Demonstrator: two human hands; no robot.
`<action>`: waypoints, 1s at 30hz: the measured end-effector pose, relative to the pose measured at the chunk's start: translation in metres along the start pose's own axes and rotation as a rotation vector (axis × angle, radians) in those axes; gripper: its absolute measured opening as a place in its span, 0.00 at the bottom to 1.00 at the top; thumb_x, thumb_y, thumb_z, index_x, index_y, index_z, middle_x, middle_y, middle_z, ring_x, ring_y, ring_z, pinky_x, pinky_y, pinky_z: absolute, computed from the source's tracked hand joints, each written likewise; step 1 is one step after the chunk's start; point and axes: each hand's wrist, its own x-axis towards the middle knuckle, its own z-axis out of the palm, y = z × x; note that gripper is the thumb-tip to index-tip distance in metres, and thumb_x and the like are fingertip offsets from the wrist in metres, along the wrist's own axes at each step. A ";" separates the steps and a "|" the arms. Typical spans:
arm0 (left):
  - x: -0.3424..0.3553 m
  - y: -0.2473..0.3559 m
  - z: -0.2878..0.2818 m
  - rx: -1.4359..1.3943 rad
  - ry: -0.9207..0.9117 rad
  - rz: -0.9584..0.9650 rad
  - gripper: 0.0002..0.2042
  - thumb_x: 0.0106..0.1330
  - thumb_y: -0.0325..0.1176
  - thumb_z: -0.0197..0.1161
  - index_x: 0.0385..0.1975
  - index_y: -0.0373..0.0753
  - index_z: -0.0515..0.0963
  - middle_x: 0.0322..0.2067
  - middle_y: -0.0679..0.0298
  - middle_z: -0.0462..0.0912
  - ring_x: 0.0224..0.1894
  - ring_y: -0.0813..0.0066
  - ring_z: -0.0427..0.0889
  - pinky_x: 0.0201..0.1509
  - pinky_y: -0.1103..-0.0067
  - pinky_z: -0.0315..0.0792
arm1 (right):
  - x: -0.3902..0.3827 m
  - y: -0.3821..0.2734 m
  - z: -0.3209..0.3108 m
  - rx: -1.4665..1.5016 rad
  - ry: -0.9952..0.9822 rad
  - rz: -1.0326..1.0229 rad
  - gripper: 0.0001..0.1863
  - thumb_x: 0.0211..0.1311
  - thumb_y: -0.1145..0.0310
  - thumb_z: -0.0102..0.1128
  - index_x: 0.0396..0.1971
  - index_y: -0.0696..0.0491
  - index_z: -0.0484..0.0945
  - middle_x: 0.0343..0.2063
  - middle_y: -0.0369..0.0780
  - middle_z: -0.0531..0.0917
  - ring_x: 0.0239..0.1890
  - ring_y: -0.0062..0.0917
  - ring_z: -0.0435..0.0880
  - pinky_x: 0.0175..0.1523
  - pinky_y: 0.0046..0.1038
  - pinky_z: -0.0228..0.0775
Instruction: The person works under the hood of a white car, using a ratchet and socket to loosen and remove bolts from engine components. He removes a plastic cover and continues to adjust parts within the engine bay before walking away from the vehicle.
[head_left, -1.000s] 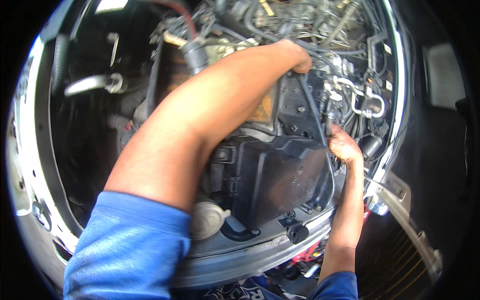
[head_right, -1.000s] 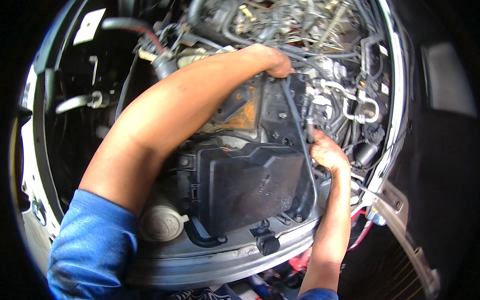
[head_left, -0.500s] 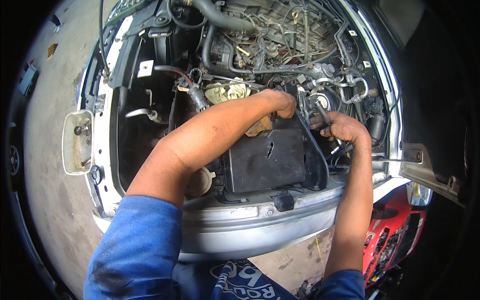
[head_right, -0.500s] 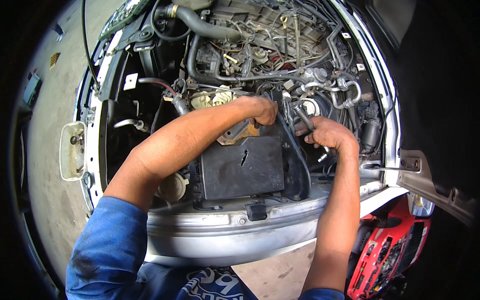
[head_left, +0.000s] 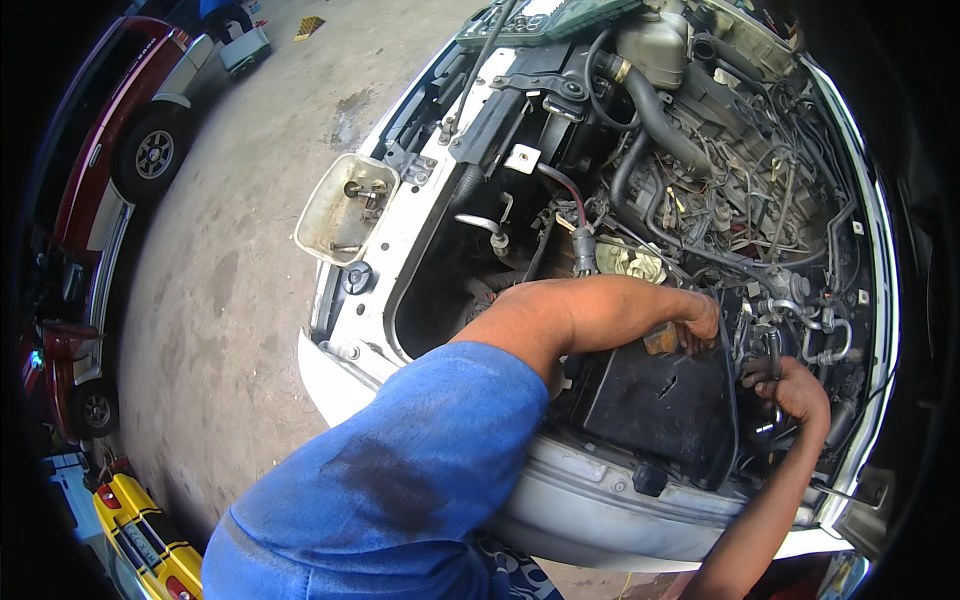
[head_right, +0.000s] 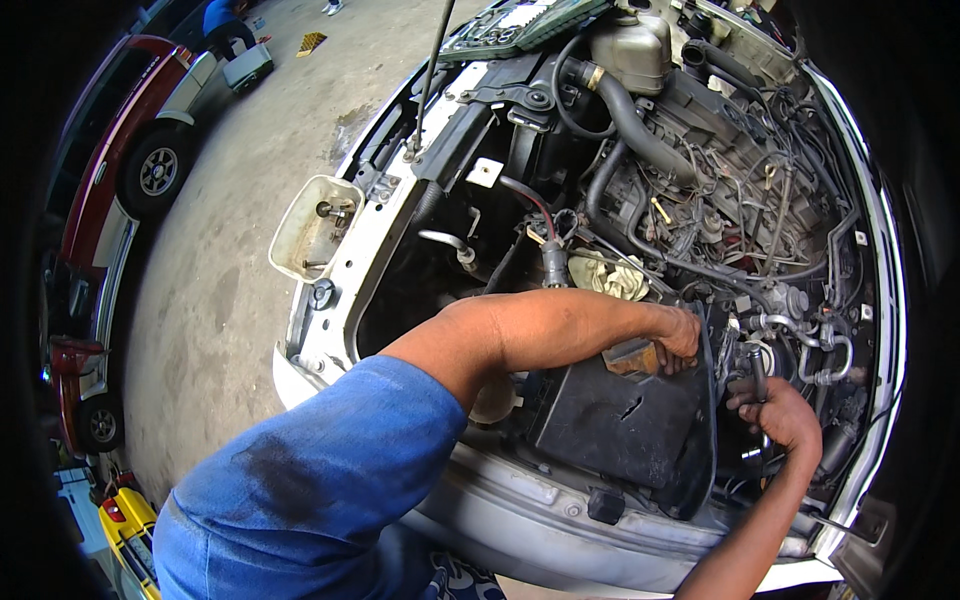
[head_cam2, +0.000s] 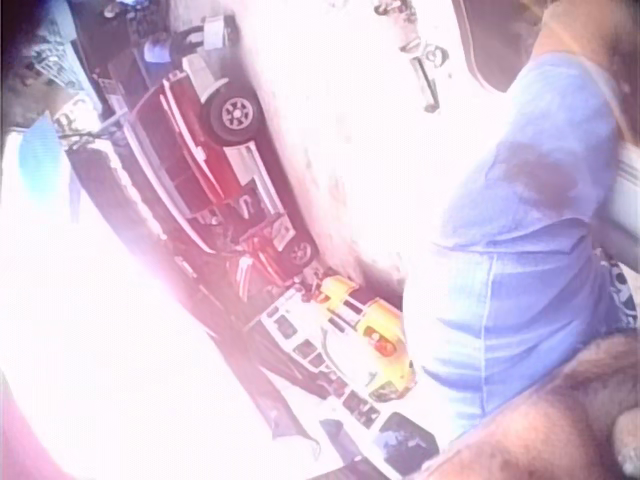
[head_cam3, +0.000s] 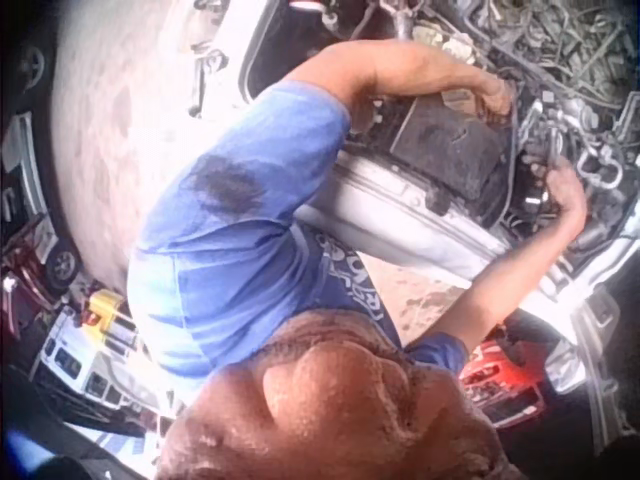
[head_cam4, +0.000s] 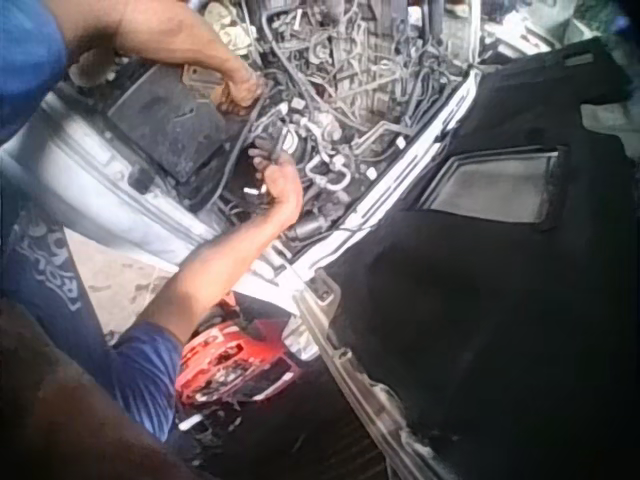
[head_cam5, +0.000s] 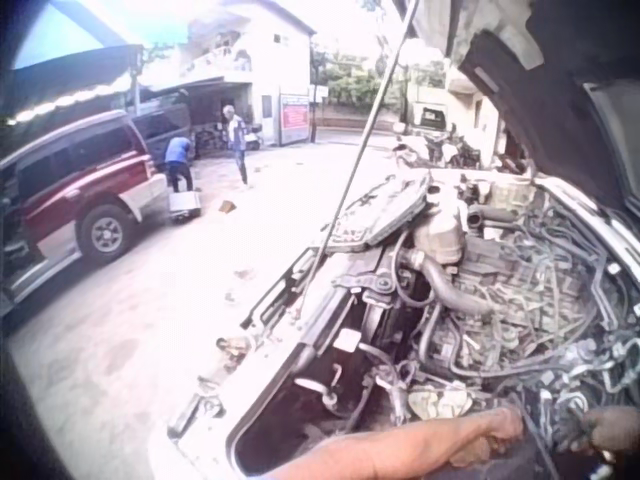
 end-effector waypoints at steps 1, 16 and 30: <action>-0.008 0.009 -0.001 -0.356 -0.042 -0.101 0.17 0.74 0.40 0.57 0.30 0.33 0.85 0.47 0.54 0.88 0.49 0.57 0.87 0.58 0.61 0.80 | -0.007 -0.005 0.001 0.005 0.041 -0.035 0.21 0.58 0.80 0.61 0.53 0.60 0.81 0.41 0.42 0.88 0.38 0.28 0.85 0.41 0.30 0.77; -0.098 0.056 0.000 -0.690 0.339 -0.164 0.30 0.57 0.19 0.64 0.63 0.31 0.70 0.44 0.54 0.86 0.46 0.65 0.88 0.50 0.73 0.84 | 0.078 -0.104 0.013 0.849 0.443 -0.212 0.13 0.71 0.63 0.62 0.47 0.57 0.79 0.34 0.36 0.80 0.36 0.23 0.82 0.45 0.34 0.80; -0.089 0.033 0.021 -1.266 0.188 -0.012 0.27 0.67 0.25 0.66 0.63 0.22 0.65 0.54 0.47 0.80 0.56 0.56 0.84 0.62 0.68 0.81 | 0.136 -0.052 0.036 0.361 0.519 -0.069 0.19 0.67 0.61 0.69 0.47 0.61 0.80 0.39 0.43 0.85 0.39 0.29 0.87 0.38 0.33 0.86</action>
